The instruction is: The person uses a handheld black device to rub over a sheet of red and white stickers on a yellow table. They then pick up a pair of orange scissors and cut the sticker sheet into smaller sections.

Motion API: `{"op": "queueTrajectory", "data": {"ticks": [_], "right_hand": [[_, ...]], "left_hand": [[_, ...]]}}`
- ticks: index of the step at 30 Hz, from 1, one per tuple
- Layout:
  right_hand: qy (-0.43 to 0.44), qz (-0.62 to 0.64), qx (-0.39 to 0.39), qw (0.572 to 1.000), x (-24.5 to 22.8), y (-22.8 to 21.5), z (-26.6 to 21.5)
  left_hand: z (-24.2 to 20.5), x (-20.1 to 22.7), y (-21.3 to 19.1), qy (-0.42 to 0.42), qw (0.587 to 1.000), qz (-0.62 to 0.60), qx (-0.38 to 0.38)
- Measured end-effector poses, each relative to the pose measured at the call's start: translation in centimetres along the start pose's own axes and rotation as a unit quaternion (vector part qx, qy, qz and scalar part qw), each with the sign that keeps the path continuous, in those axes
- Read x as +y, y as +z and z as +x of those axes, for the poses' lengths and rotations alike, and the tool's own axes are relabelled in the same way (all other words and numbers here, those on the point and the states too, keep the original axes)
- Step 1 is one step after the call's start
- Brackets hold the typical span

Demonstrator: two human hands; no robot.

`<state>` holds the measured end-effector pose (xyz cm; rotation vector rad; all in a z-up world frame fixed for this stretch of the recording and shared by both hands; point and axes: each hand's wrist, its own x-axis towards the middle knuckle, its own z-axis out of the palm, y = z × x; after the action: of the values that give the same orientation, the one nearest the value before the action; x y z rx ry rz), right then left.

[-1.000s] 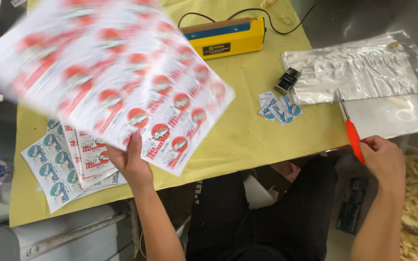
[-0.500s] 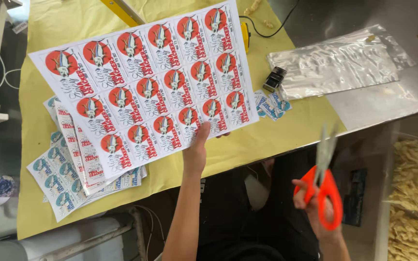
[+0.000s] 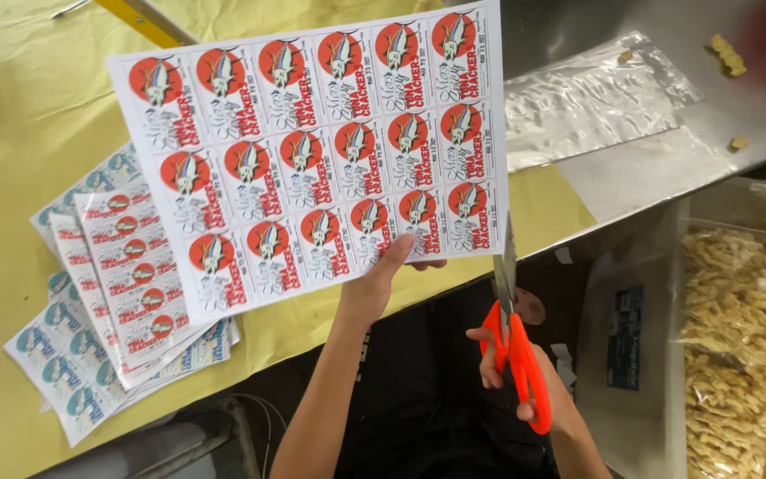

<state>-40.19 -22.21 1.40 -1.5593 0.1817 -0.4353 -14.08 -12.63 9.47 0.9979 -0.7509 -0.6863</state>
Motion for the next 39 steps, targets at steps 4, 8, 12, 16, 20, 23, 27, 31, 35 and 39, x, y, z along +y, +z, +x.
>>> {"op": "queueTrajectory", "data": {"ticks": [4, 8, 12, 16, 20, 23, 27, 31, 35, 39], "right_hand": [[0.016, 0.023, 0.04, 0.999, -1.4, 0.1, 0.3], [0.019, 0.019, 0.062, 0.998, -2.4, -0.4, 0.1], [0.029, -0.004, 0.085, 0.996, -2.6, -0.9, -0.8], [0.032, -0.001, 0.094, 0.995, -3.0, -1.3, -1.6], [0.024, 0.002, 0.088, 0.996, -3.4, -1.6, -2.2], [0.031, 0.042, 0.102, 0.993, -3.8, -1.5, -2.6], [0.065, 0.089, 0.132, 0.985, -3.1, -1.4, -3.3], [0.067, 0.098, 0.123, 0.985, -2.3, -2.0, -3.6], [0.072, 0.115, 0.136, 0.981, -2.0, -2.3, -3.7], [0.088, 0.085, 0.153, 0.981, -1.7, -2.8, -3.6]], "left_hand": [[-0.2, 0.0, 1.3, 0.016, 1.0, -0.015, -0.009], [0.3, 0.7, 2.7, 0.014, 0.999, -0.029, -0.022], [0.7, 1.4, 4.2, 0.013, 0.997, -0.065, -0.034], [1.1, 1.6, 4.9, 0.002, 0.996, -0.066, -0.065], [1.3, 1.6, 5.4, -0.002, 0.994, -0.072, -0.079], [1.1, 1.6, 5.6, 0.009, 0.995, -0.044, -0.084], [1.5, 1.3, 5.4, -0.011, 0.994, -0.028, -0.105], [2.0, 1.6, 6.4, -0.019, 0.994, -0.054, -0.097], [2.8, 1.4, 6.8, -0.039, 0.992, -0.06, -0.106], [3.4, -0.1, 6.8, -0.033, 0.994, -0.028, -0.101]]}}
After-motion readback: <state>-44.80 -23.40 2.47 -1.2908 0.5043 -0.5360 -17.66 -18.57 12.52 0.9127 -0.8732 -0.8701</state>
